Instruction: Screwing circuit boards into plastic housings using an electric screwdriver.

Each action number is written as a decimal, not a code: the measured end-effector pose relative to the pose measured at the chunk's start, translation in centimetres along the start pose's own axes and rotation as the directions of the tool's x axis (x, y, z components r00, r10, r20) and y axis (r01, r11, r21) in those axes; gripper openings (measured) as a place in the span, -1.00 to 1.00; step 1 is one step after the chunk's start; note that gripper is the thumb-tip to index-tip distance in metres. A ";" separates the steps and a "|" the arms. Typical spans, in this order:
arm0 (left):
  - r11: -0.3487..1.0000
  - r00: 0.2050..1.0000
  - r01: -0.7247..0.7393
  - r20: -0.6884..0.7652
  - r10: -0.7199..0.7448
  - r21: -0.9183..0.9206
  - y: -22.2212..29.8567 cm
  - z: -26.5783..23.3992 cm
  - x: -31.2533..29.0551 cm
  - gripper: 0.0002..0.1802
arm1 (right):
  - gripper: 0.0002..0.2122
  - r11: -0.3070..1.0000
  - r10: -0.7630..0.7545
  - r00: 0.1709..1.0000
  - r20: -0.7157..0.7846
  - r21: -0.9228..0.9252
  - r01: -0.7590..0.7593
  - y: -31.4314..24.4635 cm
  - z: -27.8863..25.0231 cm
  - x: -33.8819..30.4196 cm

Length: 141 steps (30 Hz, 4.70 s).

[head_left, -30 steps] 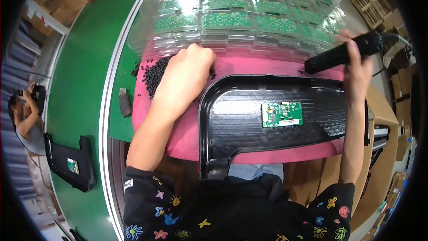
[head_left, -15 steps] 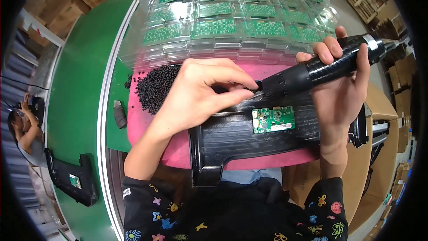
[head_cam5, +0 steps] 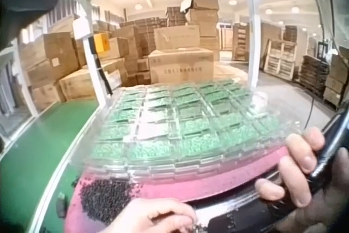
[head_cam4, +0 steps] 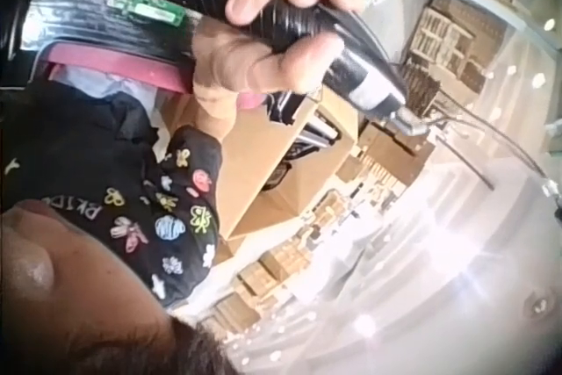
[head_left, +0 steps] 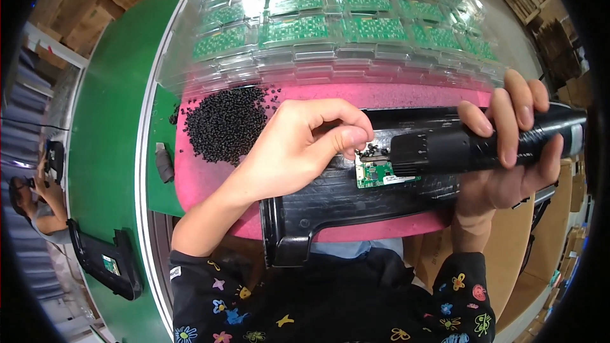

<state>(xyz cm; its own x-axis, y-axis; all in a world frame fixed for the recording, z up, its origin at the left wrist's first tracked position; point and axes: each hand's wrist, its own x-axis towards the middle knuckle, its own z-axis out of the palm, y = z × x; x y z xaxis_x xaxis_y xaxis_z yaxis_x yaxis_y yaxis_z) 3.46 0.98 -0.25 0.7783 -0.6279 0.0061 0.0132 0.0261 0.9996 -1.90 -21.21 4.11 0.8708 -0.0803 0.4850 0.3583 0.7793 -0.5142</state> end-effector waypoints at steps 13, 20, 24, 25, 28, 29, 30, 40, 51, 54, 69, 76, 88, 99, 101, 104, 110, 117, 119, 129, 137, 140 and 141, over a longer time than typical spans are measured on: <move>0.644 0.834 -0.513 0.150 0.531 0.568 -1.1 -0.2 1.0 -0.77 | -0.67 0.989 -0.108 0.994 0.003 -0.104 0.108 -0.6 0.0 -0.4; 0.613 0.824 -0.509 0.135 0.551 0.605 -1.3 0.1 1.3 -0.75 | -0.65 0.980 -0.126 0.992 0.024 -0.152 0.128 -0.1 0.2 -0.4; 0.550 0.807 -0.519 0.162 0.568 0.654 -1.5 0.1 1.6 -0.75 | -0.65 0.971 -0.145 0.989 0.010 -0.190 0.145 0.4 0.6 -0.3; 0.523 0.797 -0.525 0.172 0.578 0.671 -1.4 0.1 1.7 -0.75 | -0.65 0.971 -0.142 0.990 0.016 -0.193 0.143 0.4 0.7 -0.2; 0.449 0.754 -0.558 0.201 0.625 0.697 -1.3 -0.1 2.0 -0.74 | -0.65 0.971 -0.122 0.990 0.072 -0.197 0.134 0.3 0.2 0.1; 0.454 0.753 -0.562 0.201 0.627 0.691 -1.4 0.0 2.1 -0.74 | -0.65 0.970 -0.121 0.990 0.070 -0.205 0.133 0.3 0.1 0.2; 0.461 0.748 -0.562 0.185 0.637 0.686 -1.6 0.0 2.1 -0.74 | -0.65 0.971 -0.120 0.990 0.076 -0.200 0.133 0.3 0.1 0.3; 0.618 0.801 -0.489 0.037 0.597 0.615 -2.1 1.4 2.7 -0.80 | -0.61 0.763 -0.063 0.995 0.072 -0.640 0.095 -3.6 -1.8 2.1; 0.646 0.853 -0.490 0.172 0.492 0.585 -2.9 1.5 3.2 -0.85 | -0.65 0.628 -0.022 0.999 0.032 -0.777 0.039 -3.7 -2.9 2.5; 0.732 0.894 -0.439 0.172 0.414 0.521 -2.5 1.6 3.4 -0.85 | -0.66 0.632 -0.003 0.999 0.036 -0.774 0.030 -3.6 -3.0 2.7; 0.683 0.914 -0.405 0.246 0.323 0.608 -1.8 1.2 3.7 -0.76 | -0.66 0.598 0.027 0.998 0.054 -0.801 0.027 -3.8 -3.1 3.0; 0.549 0.777 -0.626 0.389 0.495 0.553 -2.9 1.1 4.0 -0.72 | -0.64 0.562 0.075 0.995 0.070 -0.827 0.015 -3.0 -2.4 3.3; 0.614 0.850 -0.526 0.379 0.365 0.589 -2.8 0.8 2.8 -0.77 | -0.70 0.510 0.089 0.996 0.032 -0.860 -0.018 -1.5 -1.8 3.2; 0.635 0.760 -0.648 0.305 0.574 0.420 -2.6 -0.1 2.7 -0.78 | -0.72 0.947 0.007 0.967 0.256 -0.311 0.075 -1.3 3.2 2.6; 0.611 0.704 -0.707 0.262 0.660 0.356 -2.6 -0.4 2.5 -0.76 | -0.72 0.948 0.003 0.967 0.256 -0.310 0.079 -1.0 3.4 2.6; 0.613 0.697 -0.707 0.202 0.688 0.353 -2.3 -0.5 2.3 -0.74 | -0.71 0.945 -0.015 0.968 0.251 -0.312 0.095 -0.7 3.6 2.5; 0.454 0.644 -0.723 0.270 0.716 0.520 -2.3 -0.5 2.9 -0.64 | -0.73 0.893 -0.034 0.986 0.160 -0.437 0.102 -0.2 4.6 2.3; 0.075 0.511 -0.591 0.301 0.805 0.803 -2.9 0.2 2.5 -0.69 | -0.71 0.838 -0.147 0.989 0.027 -0.528 0.139 2.5 2.7 1.8; 0.081 0.524 -0.580 0.296 0.798 0.811 -3.0 0.3 2.2 -0.77 | -0.70 0.835 -0.131 0.991 0.035 -0.534 0.129 2.3 2.6 1.5; 0.417 0.667 -0.537 0.066 0.742 0.733 -2.8 -0.3 2.0 -0.88 | -0.67 0.687 0.019 0.996 0.084 -0.725 0.048 2.9 1.5 0.5; 0.530 0.788 -0.513 0.125 0.603 0.676 -3.4 -0.7 1.4 -0.88 | -0.71 0.552 0.058 0.991 0.124 -0.831 0.072 3.9 1.5 0.4; 0.525 0.783 -0.525 0.139 0.606 0.669 -3.6 -0.7 1.3 -0.88 | -0.71 0.558 0.107 0.980 0.166 -0.826 0.079 4.0 1.4 0.4; 0.526 0.784 -0.523 0.135 0.606 0.671 -3.8 -0.7 1.3 -0.88 | -0.71 0.559 0.110 0.980 0.168 -0.825 0.079 4.1 1.4 0.4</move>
<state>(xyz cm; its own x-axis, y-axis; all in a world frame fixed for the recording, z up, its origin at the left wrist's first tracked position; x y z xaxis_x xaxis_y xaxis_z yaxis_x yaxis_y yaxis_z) 4.85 0.65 -4.06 0.5329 -0.5816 0.6147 -0.8211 -0.1796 0.5418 -0.56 -17.12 3.19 0.8358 0.1119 0.5375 0.5469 -0.0839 -0.8330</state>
